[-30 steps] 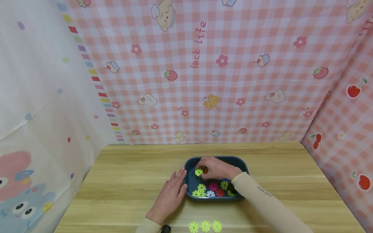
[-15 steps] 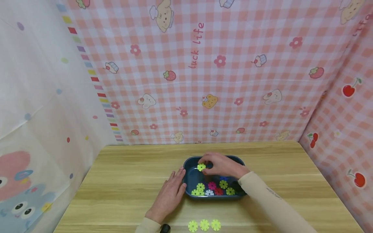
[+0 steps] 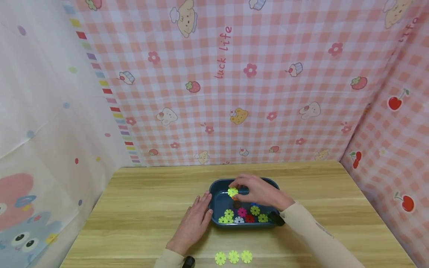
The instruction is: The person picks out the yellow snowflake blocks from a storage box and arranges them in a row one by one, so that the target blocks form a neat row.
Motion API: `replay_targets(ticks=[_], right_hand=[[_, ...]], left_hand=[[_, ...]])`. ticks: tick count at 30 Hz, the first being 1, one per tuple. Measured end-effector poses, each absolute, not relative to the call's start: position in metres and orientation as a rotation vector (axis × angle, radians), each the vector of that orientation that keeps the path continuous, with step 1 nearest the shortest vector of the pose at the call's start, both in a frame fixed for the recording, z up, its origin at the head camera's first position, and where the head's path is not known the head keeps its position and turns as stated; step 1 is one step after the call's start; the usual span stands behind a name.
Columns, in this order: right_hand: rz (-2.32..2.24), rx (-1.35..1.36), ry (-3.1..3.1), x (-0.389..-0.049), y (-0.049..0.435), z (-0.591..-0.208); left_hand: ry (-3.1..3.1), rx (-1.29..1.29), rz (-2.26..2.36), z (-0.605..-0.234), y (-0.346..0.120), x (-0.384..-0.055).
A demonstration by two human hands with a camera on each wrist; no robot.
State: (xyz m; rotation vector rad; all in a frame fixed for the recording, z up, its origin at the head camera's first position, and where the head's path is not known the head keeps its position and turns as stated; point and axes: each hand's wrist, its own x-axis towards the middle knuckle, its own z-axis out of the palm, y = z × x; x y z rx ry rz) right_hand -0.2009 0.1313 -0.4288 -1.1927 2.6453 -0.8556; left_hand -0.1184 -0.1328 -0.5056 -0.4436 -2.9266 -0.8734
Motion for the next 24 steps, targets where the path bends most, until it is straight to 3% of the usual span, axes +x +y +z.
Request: replay_targets(ticks=[24], right_hand=[[-0.976, -1.143, 2.706, -0.158, 0.159, -0.431]], left_hand=[[-2.917, -0.432, -0.889, -0.506, -0.131, -0.119]])
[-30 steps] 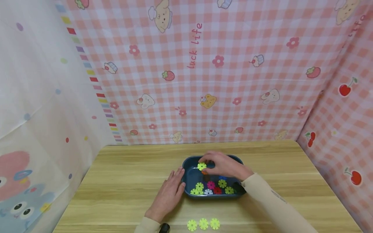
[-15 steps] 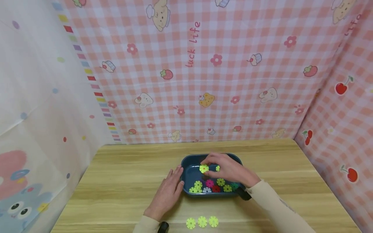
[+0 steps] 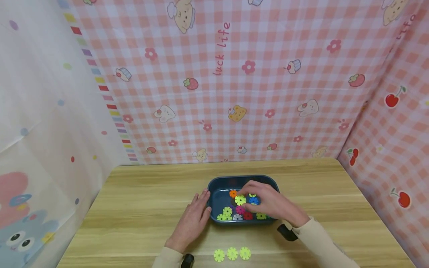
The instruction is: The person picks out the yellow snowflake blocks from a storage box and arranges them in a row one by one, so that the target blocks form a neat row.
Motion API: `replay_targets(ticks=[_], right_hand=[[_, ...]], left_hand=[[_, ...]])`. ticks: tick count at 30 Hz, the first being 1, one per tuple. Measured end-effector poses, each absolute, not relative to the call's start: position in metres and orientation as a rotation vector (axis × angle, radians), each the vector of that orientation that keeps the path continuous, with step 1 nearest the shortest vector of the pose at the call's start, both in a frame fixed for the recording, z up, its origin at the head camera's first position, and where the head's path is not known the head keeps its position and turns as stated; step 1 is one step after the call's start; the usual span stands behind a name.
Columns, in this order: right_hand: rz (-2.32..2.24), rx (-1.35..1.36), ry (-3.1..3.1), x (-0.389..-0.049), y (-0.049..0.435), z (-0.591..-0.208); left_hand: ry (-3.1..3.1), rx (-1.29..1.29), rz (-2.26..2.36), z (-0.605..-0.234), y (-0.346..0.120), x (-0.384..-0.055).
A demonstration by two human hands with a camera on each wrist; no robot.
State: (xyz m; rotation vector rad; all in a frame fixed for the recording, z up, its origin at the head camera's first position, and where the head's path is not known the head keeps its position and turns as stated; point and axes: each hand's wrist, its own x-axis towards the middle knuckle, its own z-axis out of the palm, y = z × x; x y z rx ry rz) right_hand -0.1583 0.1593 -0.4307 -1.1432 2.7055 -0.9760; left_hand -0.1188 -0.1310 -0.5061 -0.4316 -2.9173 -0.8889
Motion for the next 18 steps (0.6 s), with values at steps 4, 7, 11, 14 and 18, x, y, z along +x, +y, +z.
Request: replay_targets(ticks=[4, 7, 11, 14, 18], right_hand=[[-0.984, -1.122, 2.696, -0.151, 0.163, -0.433], [-0.994, -1.118, 2.692, -0.145, 0.165, -0.434], [-1.001, -1.159, 2.708, -0.138, 0.171, -0.436], [-1.001, -1.184, 2.732, -0.132, 0.176, -0.439], [-1.007, -1.182, 2.744, -0.124, 0.182, -0.442]], left_hand=[[-2.92, -0.43, -0.884, -0.506, -0.131, -0.119], [-2.923, -0.429, -0.879, -0.506, -0.131, -0.119], [-2.928, -0.427, -0.879, -0.506, -0.131, -0.119], [-2.929, -0.426, -0.887, -0.506, -0.131, -0.119], [-2.926, -0.427, -0.889, -0.505, -0.13, -0.119]])
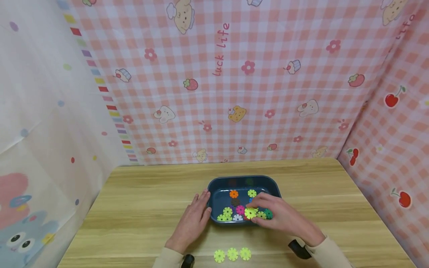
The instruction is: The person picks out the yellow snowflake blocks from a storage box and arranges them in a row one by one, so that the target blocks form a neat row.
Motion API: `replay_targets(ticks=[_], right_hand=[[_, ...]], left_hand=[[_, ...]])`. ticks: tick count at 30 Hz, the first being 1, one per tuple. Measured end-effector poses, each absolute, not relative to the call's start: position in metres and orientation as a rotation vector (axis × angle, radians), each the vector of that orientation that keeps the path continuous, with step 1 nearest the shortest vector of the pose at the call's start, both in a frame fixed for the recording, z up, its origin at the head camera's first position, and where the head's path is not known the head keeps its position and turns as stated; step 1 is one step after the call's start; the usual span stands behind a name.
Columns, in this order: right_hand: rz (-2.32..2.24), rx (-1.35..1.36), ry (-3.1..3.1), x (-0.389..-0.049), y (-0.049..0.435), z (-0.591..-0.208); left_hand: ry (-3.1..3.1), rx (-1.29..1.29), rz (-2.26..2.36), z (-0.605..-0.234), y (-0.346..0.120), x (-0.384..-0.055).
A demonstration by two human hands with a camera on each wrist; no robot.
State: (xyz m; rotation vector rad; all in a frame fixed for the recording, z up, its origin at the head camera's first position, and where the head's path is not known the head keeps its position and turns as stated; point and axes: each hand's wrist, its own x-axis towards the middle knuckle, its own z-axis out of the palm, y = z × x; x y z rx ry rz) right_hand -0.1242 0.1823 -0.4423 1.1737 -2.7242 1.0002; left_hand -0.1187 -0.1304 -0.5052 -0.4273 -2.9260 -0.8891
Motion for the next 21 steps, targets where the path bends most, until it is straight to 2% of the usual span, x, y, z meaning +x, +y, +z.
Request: replay_targets(ticks=[21], right_hand=[[1.059, 1.16, -2.827, -0.088, 0.198, -0.465]], left_hand=[[-2.922, -0.428, -0.874, -0.506, -0.131, -0.119]])
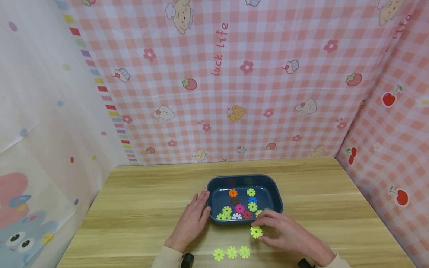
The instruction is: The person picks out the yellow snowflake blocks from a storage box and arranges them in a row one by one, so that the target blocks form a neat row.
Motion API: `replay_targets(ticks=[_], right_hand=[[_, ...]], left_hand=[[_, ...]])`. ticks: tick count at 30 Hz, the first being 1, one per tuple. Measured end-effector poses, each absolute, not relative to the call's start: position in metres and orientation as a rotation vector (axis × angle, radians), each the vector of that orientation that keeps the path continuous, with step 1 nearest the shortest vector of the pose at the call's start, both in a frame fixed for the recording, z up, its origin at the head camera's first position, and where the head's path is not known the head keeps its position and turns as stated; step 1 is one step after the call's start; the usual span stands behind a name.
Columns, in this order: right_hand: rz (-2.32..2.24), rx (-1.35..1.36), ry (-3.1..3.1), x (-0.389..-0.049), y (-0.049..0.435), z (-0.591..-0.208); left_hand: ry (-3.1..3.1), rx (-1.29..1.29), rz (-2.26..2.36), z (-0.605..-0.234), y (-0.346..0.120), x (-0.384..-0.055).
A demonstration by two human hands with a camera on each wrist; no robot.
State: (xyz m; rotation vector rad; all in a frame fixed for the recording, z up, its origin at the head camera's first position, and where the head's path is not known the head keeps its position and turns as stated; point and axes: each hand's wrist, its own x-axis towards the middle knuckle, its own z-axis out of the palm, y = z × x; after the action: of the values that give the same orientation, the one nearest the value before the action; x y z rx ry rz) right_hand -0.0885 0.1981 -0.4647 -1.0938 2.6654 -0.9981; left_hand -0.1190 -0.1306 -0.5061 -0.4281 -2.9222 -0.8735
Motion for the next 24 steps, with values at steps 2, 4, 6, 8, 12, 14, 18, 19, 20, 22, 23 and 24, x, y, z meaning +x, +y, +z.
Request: replay_targets(ticks=[2, 4, 6, 8, 12, 14, 18, 19, 20, 22, 23, 24], right_hand=[[-0.982, -1.085, 2.648, -0.086, 0.199, -0.466], [-0.954, -1.074, 2.642, -0.085, 0.2, -0.467], [-0.925, -1.086, 2.645, -0.083, 0.2, -0.469], [-0.91, -1.108, 2.641, -0.082, 0.2, -0.471], [-0.93, -1.115, 2.58, -0.082, 0.2, -0.477], [-0.939, -1.103, 2.553, -0.082, 0.201, -0.48], [-0.936, -1.123, 2.534, -0.085, 0.202, -0.488], [-0.93, -1.125, 2.533, -0.085, 0.202, -0.49], [-0.926, -1.125, 2.527, -0.085, 0.202, -0.492], [-0.91, -1.117, 2.514, -0.086, 0.202, -0.495], [-0.902, -1.109, 2.507, -0.086, 0.202, -0.497], [-0.896, -1.091, 2.496, -0.086, 0.202, -0.498]], left_hand=[[-2.922, -0.427, -0.875, -0.506, -0.131, -0.119], [-2.922, -0.426, -0.874, -0.506, -0.131, -0.119], [-2.924, -0.424, -0.873, -0.506, -0.131, -0.119], [-2.925, -0.423, -0.873, -0.506, -0.131, -0.119], [-2.924, -0.426, -0.872, -0.506, -0.131, -0.119], [-2.921, -0.427, -0.871, -0.506, -0.131, -0.119], [-2.913, -0.432, -0.876, -0.506, -0.131, -0.119], [-2.91, -0.433, -0.88, -0.506, -0.131, -0.119], [-2.904, -0.44, -0.882, -0.506, -0.131, -0.119], [-2.902, -0.443, -0.887, -0.506, -0.131, -0.119], [-2.901, -0.445, -0.886, -0.506, -0.131, -0.119], [-2.895, -0.45, -0.886, -0.506, -0.131, -0.119]])
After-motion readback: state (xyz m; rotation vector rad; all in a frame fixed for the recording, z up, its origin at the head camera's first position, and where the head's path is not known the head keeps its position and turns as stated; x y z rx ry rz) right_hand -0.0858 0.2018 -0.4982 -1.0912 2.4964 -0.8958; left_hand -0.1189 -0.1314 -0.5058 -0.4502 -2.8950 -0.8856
